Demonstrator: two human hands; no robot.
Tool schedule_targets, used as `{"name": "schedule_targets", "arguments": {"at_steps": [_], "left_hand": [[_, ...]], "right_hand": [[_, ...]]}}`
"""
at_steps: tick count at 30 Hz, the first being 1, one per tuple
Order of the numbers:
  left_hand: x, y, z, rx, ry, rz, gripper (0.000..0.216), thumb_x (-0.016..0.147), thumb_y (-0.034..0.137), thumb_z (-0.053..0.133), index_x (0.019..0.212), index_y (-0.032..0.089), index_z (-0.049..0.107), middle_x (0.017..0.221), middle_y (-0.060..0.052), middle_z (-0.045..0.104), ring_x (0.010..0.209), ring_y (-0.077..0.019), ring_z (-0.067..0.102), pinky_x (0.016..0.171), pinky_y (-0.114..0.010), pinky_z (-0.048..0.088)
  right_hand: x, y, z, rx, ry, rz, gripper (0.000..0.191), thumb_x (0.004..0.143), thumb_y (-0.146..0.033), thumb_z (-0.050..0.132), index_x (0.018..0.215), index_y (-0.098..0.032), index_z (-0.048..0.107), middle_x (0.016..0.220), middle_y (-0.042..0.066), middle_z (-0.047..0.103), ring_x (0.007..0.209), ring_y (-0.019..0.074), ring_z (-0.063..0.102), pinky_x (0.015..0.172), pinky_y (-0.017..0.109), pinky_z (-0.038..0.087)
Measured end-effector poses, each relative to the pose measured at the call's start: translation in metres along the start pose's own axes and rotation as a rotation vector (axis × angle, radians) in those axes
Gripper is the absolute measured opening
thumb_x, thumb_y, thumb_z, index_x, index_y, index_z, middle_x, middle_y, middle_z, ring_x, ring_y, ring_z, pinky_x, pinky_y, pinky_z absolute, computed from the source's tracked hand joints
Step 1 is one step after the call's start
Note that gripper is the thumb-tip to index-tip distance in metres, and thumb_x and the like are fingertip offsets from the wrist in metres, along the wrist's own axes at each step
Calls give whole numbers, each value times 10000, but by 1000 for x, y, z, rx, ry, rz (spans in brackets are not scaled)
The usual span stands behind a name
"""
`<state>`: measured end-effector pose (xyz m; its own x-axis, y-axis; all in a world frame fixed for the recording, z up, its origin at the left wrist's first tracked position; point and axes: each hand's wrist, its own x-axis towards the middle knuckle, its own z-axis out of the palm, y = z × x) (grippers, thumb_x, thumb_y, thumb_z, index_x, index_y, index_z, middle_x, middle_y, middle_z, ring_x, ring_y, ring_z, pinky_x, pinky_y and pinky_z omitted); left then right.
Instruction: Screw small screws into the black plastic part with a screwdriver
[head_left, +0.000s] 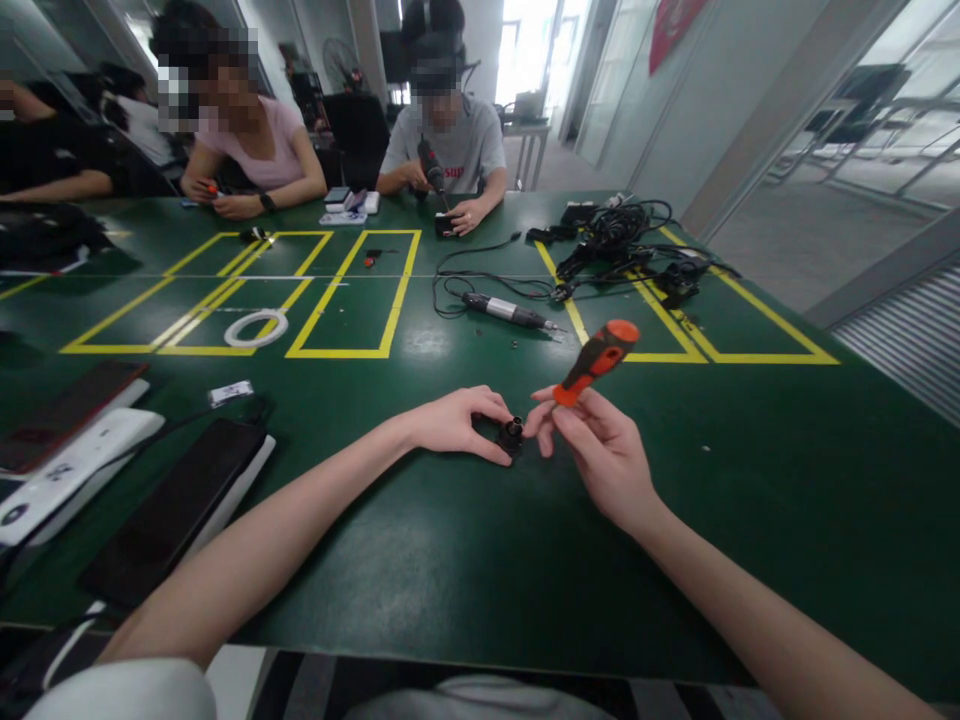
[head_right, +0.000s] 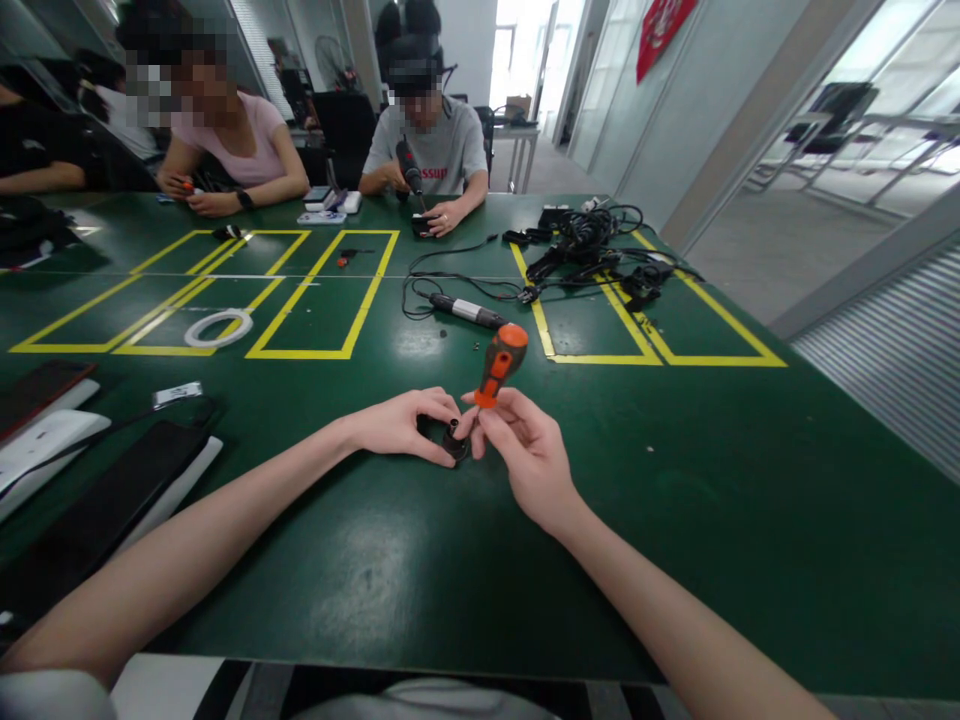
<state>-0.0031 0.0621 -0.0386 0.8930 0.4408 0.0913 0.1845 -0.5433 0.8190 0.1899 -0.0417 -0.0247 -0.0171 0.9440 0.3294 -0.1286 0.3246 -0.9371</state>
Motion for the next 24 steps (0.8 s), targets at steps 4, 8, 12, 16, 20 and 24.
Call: {"name": "schedule_targets", "arguments": {"at_steps": [4, 8, 12, 16, 20, 24], "left_hand": [[0, 0, 0, -7, -5, 17, 190, 750, 288, 893, 900, 214, 803, 987, -21, 725, 1002, -198, 602, 976, -327, 417], [0, -1, 0, -10, 2, 19, 252, 749, 298, 895, 977, 228, 813, 989, -19, 729, 993, -197, 605, 969, -326, 419], [0, -1, 1, -11, 5, 11, 258, 747, 287, 894, 983, 226, 810, 1003, -19, 730, 1004, -197, 607, 975, -323, 421], [0, 1, 0, -8, -4, 17, 208, 754, 285, 889, 928, 211, 801, 989, -21, 731, 1007, -199, 603, 982, -328, 415], [0, 2, -1, -13, -5, 16, 197, 753, 282, 889, 914, 212, 801, 976, -18, 728, 992, -194, 604, 973, -323, 418], [0, 0, 0, -10, 1, 13, 247, 745, 274, 895, 970, 219, 808, 991, -19, 730, 993, -194, 607, 970, -322, 422]], "right_hand": [[-1, -2, 2, -7, 21, -2, 281, 871, -475, 790, 894, -228, 659, 734, 9, 733, 530, 128, 589, 555, 291, 526], [-1, -2, 0, -136, 36, -18, 309, 860, -488, 792, 782, -208, 690, 751, 30, 711, 561, 132, 576, 550, 296, 513], [0, -2, -1, -122, 3, -33, 332, 929, -514, 706, 815, -203, 724, 705, 24, 686, 561, 139, 585, 587, 313, 524], [-1, -2, 1, -49, 1, -25, 300, 896, -509, 751, 904, -212, 707, 748, 26, 731, 567, 138, 607, 574, 295, 531], [-1, -3, 2, -99, 30, -16, 309, 862, -492, 793, 811, -209, 679, 730, 24, 724, 564, 132, 592, 553, 278, 514], [0, 0, 0, -119, 43, -22, 335, 919, -528, 715, 834, -204, 707, 711, 18, 689, 553, 132, 580, 585, 305, 527]]}}
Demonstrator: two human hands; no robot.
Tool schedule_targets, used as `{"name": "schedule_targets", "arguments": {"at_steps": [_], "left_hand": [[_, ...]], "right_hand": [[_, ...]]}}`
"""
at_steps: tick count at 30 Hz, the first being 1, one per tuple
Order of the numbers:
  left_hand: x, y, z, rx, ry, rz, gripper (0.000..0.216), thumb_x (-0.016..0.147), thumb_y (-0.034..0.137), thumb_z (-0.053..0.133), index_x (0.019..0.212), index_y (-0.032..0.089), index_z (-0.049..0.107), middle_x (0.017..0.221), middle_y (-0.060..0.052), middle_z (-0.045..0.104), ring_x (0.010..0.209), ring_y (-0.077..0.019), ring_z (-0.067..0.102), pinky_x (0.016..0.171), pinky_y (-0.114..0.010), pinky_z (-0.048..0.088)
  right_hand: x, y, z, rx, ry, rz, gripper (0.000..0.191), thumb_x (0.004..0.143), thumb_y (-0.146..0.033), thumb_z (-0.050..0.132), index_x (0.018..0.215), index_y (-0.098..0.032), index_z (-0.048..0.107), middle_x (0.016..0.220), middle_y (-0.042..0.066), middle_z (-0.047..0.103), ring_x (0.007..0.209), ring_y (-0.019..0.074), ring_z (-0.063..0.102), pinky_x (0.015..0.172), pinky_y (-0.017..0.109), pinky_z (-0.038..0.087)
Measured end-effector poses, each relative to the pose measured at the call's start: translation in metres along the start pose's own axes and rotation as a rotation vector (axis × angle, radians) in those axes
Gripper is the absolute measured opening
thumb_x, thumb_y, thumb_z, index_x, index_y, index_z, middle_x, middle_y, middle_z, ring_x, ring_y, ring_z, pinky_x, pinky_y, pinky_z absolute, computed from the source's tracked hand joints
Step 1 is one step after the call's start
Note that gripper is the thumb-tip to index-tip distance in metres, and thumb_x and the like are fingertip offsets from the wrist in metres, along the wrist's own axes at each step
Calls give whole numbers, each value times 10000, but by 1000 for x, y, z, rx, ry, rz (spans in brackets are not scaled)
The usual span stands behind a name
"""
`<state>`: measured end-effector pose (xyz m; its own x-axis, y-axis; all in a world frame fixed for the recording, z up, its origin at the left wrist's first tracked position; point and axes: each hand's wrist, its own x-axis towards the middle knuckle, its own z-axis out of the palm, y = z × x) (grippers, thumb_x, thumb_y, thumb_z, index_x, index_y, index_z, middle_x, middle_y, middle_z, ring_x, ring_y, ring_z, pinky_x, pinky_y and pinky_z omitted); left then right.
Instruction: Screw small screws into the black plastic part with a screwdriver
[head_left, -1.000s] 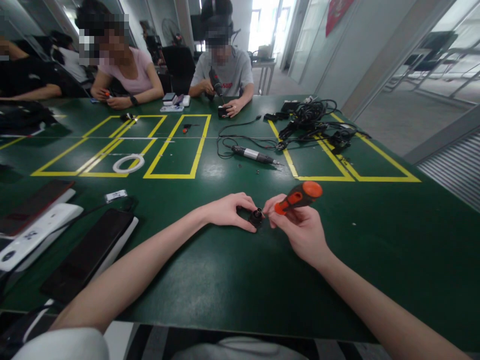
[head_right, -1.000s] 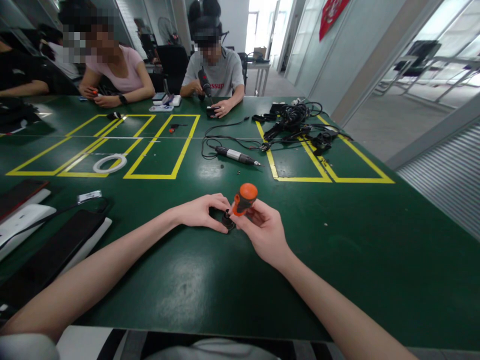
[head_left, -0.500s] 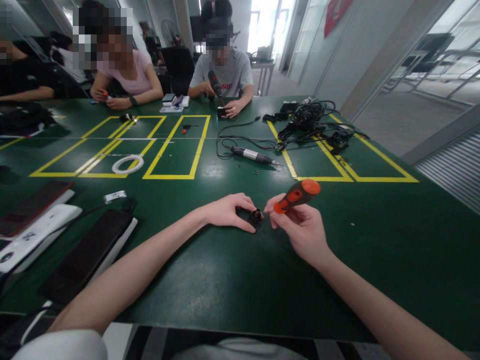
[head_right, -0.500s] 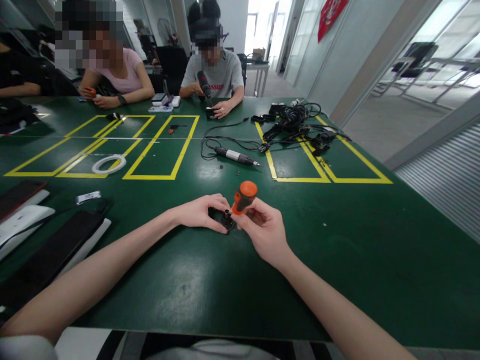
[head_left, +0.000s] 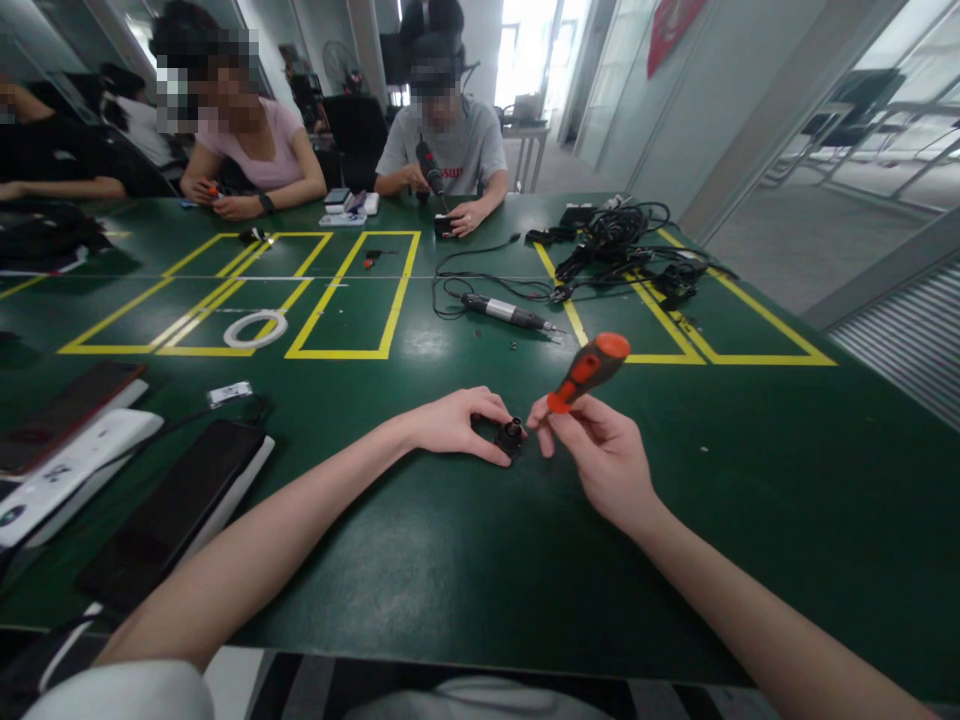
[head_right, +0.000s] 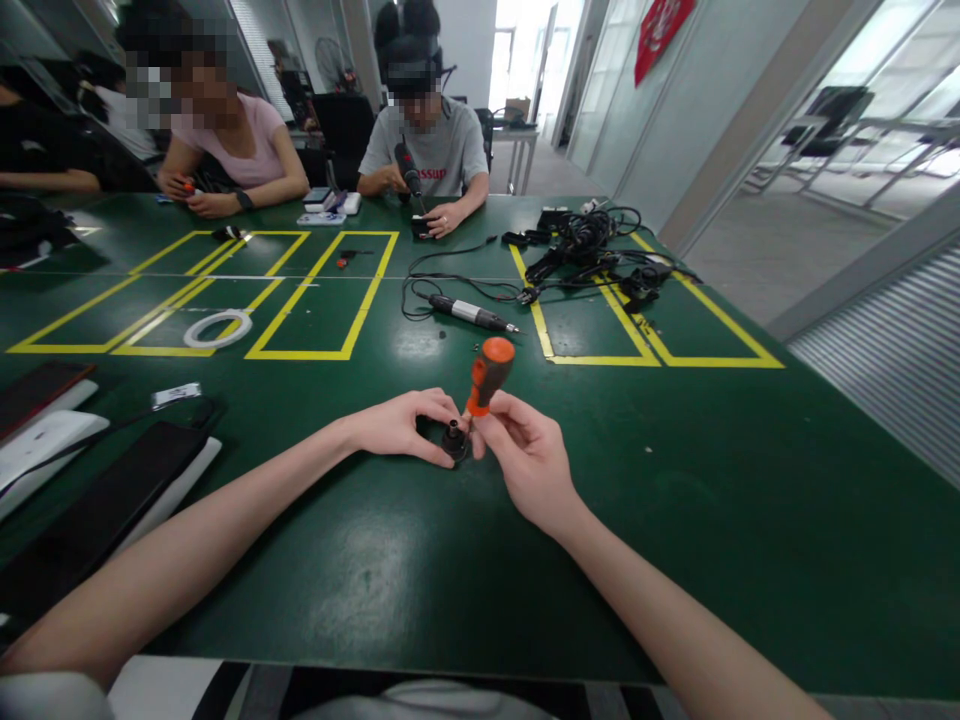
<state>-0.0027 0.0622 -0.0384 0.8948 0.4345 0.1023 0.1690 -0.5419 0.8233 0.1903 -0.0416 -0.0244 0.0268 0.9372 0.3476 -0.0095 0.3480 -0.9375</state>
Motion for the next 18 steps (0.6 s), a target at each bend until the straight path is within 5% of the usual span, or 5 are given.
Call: {"name": "schedule_targets", "arguments": {"at_steps": [4, 10, 18], "left_hand": [[0, -1, 0, 12, 7, -8, 245, 736, 284, 903, 952, 216, 808, 983, -19, 722, 992, -193, 602, 965, -321, 422], [0, -1, 0, -4, 0, 3, 239, 739, 279, 900, 949, 219, 806, 977, -18, 723, 1001, -194, 606, 973, -319, 425], [-1, -1, -1, 20, -9, 11, 268, 733, 338, 899, 945, 208, 800, 986, -28, 722, 1004, -204, 604, 975, -331, 427]], "right_hand": [[-1, 0, 0, 65, -24, 16, 306, 887, -512, 759, 923, -213, 710, 762, 23, 718, 577, 139, 609, 579, 298, 539], [-1, -2, 2, 1, 4, 32, 287, 851, -462, 807, 791, -212, 680, 756, 31, 725, 575, 136, 588, 573, 296, 538], [-1, -1, 0, 68, -42, 42, 316, 897, -514, 743, 949, -205, 704, 770, 33, 731, 575, 144, 615, 585, 314, 556]]}}
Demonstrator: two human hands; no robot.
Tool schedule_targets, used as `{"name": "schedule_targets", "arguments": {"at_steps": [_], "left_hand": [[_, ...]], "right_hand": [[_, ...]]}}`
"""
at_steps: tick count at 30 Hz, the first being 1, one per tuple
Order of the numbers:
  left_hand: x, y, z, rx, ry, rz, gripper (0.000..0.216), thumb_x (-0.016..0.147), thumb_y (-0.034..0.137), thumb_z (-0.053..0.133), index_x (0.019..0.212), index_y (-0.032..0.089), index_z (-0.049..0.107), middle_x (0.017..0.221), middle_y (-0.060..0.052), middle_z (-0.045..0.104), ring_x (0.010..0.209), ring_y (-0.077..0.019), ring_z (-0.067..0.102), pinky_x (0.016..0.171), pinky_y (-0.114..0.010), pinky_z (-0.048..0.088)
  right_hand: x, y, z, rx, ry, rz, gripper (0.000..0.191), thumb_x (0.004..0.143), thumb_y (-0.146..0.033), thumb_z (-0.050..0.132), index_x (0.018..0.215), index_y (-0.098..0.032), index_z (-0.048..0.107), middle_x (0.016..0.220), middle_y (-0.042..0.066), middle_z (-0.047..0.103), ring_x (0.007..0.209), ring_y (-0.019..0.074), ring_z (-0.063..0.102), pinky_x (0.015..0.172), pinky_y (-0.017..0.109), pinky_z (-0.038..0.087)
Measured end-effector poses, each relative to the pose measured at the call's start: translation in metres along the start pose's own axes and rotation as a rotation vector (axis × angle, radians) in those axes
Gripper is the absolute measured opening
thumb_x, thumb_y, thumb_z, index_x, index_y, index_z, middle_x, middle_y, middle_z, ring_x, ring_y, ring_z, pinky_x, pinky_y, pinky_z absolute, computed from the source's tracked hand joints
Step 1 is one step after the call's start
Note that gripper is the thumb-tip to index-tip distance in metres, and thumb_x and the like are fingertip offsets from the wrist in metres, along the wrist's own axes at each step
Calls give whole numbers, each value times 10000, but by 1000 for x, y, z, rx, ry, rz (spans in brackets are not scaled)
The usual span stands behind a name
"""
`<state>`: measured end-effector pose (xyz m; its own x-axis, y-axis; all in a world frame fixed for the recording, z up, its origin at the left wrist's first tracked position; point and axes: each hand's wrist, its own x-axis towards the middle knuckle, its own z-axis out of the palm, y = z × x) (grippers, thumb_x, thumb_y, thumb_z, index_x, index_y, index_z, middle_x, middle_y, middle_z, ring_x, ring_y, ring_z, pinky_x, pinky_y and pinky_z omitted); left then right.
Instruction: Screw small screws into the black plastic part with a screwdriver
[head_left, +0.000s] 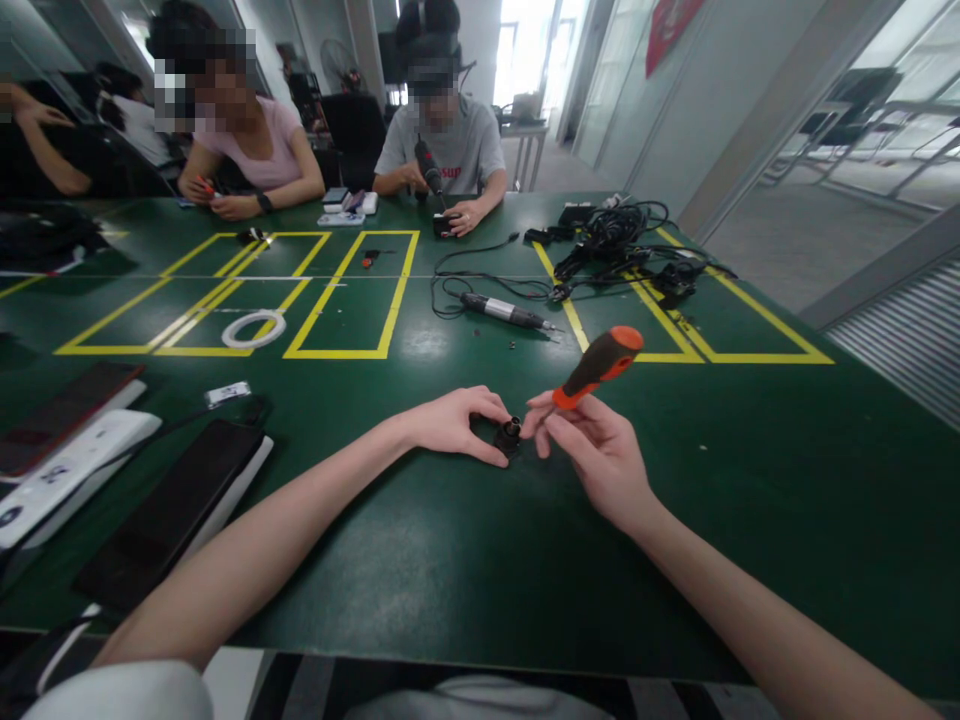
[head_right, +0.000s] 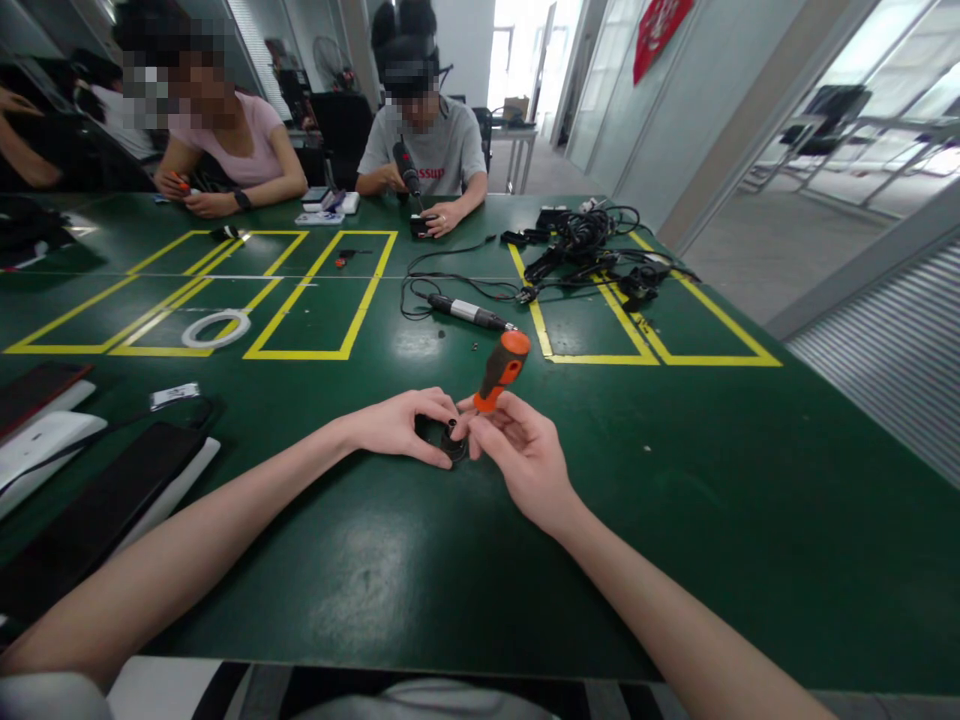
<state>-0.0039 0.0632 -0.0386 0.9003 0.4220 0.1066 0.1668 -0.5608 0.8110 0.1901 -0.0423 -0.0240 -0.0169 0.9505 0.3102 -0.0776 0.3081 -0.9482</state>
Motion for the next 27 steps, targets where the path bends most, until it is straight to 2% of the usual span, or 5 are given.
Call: {"name": "schedule_targets", "arguments": {"at_steps": [7, 15, 20, 24, 27], "left_hand": [[0, 3, -1, -31, 0, -18, 189, 819, 343, 828, 963, 221, 810, 1028, -40, 739, 1036, -201, 612, 992, -327, 429], [1, 4, -1, -17, -9, -39, 169, 789, 307, 854, 924, 219, 803, 1006, -22, 729, 1044, -199, 608, 1004, -325, 416], [1, 3, 0, -33, -2, -24, 167, 785, 304, 856, 918, 214, 810, 1000, -34, 735, 1028, -197, 615, 1001, -326, 424], [1, 2, 0, -37, 6, -35, 213, 785, 302, 857, 979, 226, 816, 1007, -29, 742, 1018, -195, 619, 994, -325, 429], [1, 2, 1, -32, 16, -28, 190, 786, 304, 854, 950, 218, 812, 989, -29, 736, 1024, -200, 618, 998, -331, 426]], "right_hand": [[1, -4, 1, -87, 55, -25, 319, 849, -496, 799, 778, -209, 679, 766, 33, 716, 553, 128, 584, 556, 300, 539], [0, -2, 1, 5, 2, -7, 279, 882, -485, 771, 937, -216, 723, 769, 28, 737, 570, 142, 637, 601, 316, 579], [0, -1, 2, -47, 78, -7, 267, 816, -418, 841, 791, -212, 675, 733, 19, 732, 546, 127, 596, 557, 284, 551], [1, -3, 0, -107, 57, -41, 240, 848, -403, 809, 740, -212, 710, 733, 23, 702, 591, 145, 601, 600, 312, 552], [2, -4, -1, -115, 28, -57, 234, 921, -429, 727, 819, -220, 752, 689, 15, 688, 611, 158, 627, 677, 341, 580]]}}
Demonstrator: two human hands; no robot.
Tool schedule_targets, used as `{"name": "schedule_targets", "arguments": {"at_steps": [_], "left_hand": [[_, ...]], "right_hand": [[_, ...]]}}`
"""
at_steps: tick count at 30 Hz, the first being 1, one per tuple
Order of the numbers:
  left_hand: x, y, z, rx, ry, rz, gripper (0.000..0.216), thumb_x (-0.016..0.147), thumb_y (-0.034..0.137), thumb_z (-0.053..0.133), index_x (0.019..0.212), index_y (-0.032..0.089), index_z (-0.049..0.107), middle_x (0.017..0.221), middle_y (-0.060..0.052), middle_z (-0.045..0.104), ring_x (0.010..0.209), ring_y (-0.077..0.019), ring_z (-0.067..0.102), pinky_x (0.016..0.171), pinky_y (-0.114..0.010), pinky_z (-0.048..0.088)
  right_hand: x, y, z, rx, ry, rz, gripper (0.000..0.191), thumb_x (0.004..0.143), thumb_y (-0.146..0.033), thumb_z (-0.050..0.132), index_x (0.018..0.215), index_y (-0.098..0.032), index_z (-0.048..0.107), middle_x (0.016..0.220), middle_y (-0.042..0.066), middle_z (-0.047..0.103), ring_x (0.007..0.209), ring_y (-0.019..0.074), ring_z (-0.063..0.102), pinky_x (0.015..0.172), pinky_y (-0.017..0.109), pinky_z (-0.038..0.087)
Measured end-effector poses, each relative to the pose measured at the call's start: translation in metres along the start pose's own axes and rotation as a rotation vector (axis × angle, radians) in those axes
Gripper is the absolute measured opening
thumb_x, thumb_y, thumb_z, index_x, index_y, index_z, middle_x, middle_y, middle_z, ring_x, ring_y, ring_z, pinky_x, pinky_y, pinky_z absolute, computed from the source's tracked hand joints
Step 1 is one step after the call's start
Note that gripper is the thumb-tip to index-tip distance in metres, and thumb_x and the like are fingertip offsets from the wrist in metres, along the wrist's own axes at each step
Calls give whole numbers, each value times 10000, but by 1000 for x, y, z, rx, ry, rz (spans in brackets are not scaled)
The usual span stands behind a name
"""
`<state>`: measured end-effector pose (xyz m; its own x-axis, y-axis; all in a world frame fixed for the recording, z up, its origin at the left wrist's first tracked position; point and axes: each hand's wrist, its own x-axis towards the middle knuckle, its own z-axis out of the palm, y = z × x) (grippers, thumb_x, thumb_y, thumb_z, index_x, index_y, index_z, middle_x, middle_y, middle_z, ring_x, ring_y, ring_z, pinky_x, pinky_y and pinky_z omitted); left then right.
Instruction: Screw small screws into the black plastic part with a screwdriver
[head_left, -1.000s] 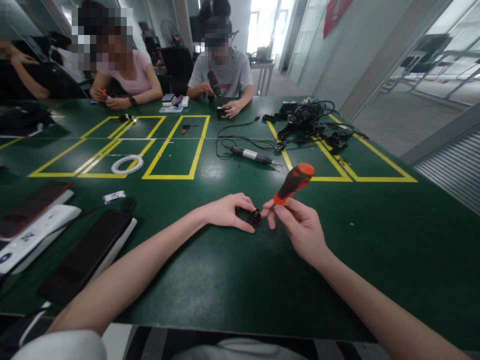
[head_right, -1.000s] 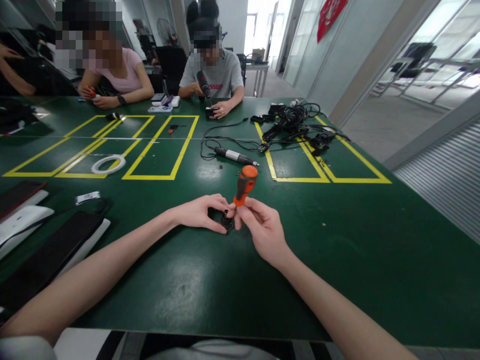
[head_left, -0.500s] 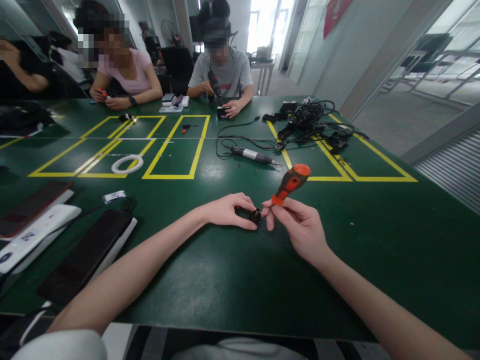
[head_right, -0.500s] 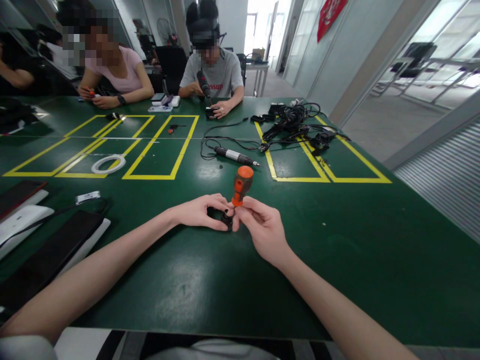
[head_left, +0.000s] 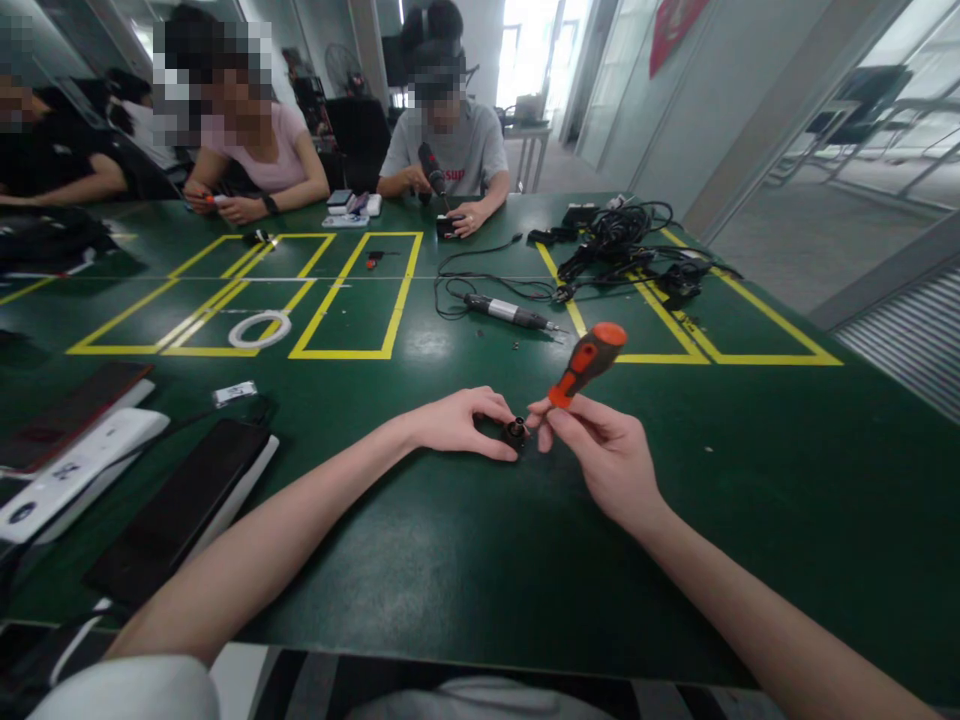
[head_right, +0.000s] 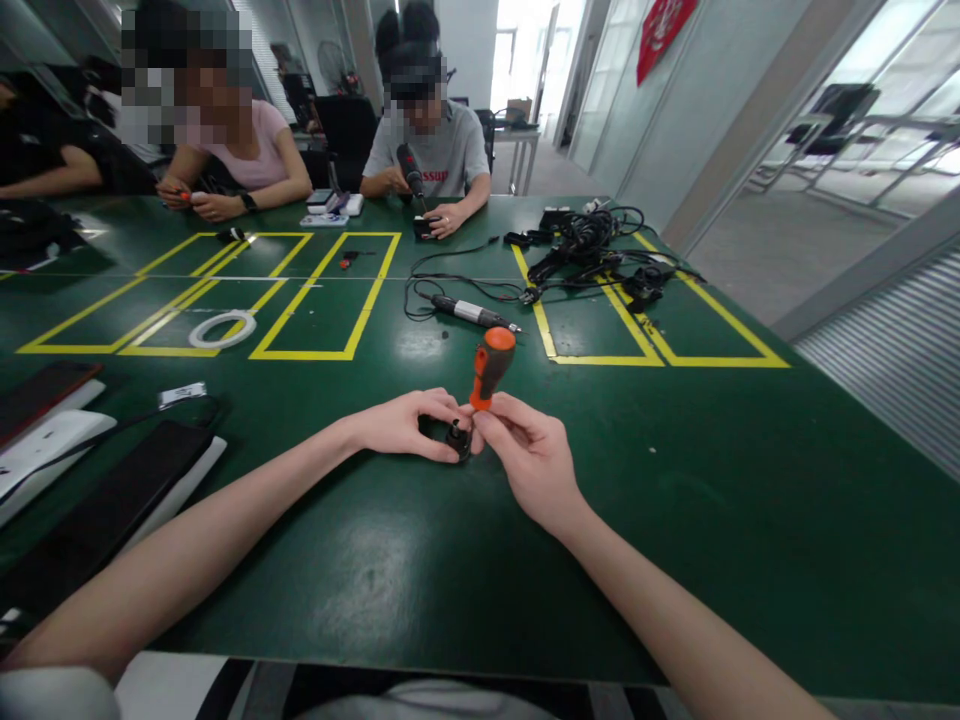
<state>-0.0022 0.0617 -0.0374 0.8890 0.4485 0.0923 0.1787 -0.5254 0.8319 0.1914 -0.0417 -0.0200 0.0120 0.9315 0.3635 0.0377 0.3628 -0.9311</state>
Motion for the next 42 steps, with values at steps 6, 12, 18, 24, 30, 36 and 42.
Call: {"name": "schedule_targets", "arguments": {"at_steps": [6, 12, 18, 24, 30, 36, 42], "left_hand": [[1, 0, 1, 6, -2, -6, 156, 784, 300, 854, 907, 217, 807, 992, -30, 729, 1018, -197, 618, 991, -330, 433], [0, -2, 1, 1, 7, 1, 202, 779, 312, 860, 946, 213, 803, 1010, -33, 740, 1021, -199, 623, 989, -331, 432], [1, 2, 0, -2, -7, 10, 127, 791, 289, 844, 869, 204, 789, 950, -25, 729, 1000, -191, 620, 982, -321, 429], [1, 4, 0, 4, -15, -11, 131, 790, 293, 846, 875, 211, 789, 954, -19, 735, 1024, -197, 616, 1005, -326, 423], [0, 1, 0, 4, 0, -13, 191, 784, 306, 854, 946, 217, 805, 1003, -34, 740, 1044, -205, 617, 1002, -333, 428], [0, -2, 0, -4, -1, 22, 203, 793, 334, 848, 955, 217, 813, 1003, -37, 737, 1014, -200, 616, 980, -330, 435], [0, -1, 0, 4, -4, 27, 220, 803, 316, 844, 994, 211, 810, 1017, -37, 744, 1032, -201, 615, 995, -329, 419]], "right_hand": [[-1, -2, 1, 19, 27, 56, 284, 850, -473, 803, 856, -225, 666, 740, 33, 758, 606, 168, 668, 612, 319, 594], [-1, -1, -1, 2, -2, 35, 303, 920, -510, 716, 867, -212, 702, 786, 44, 754, 603, 156, 650, 640, 329, 592], [-2, 0, 0, 42, 0, 39, 318, 842, -520, 803, 864, -224, 688, 747, 29, 751, 605, 161, 665, 620, 314, 595], [-2, 0, 1, 10, -13, 44, 330, 902, -530, 736, 824, -214, 682, 755, 45, 757, 590, 154, 643, 608, 313, 574], [0, 0, 1, 92, -4, 50, 332, 874, -534, 762, 882, -222, 648, 758, 30, 747, 578, 151, 642, 592, 309, 575], [0, -2, 1, -19, 52, 12, 259, 815, -403, 834, 716, -216, 684, 762, 34, 722, 573, 140, 599, 534, 288, 532], [0, 1, -2, 4, 18, 4, 185, 919, -385, 729, 860, -215, 776, 710, 17, 687, 535, 130, 584, 579, 313, 537]]}}
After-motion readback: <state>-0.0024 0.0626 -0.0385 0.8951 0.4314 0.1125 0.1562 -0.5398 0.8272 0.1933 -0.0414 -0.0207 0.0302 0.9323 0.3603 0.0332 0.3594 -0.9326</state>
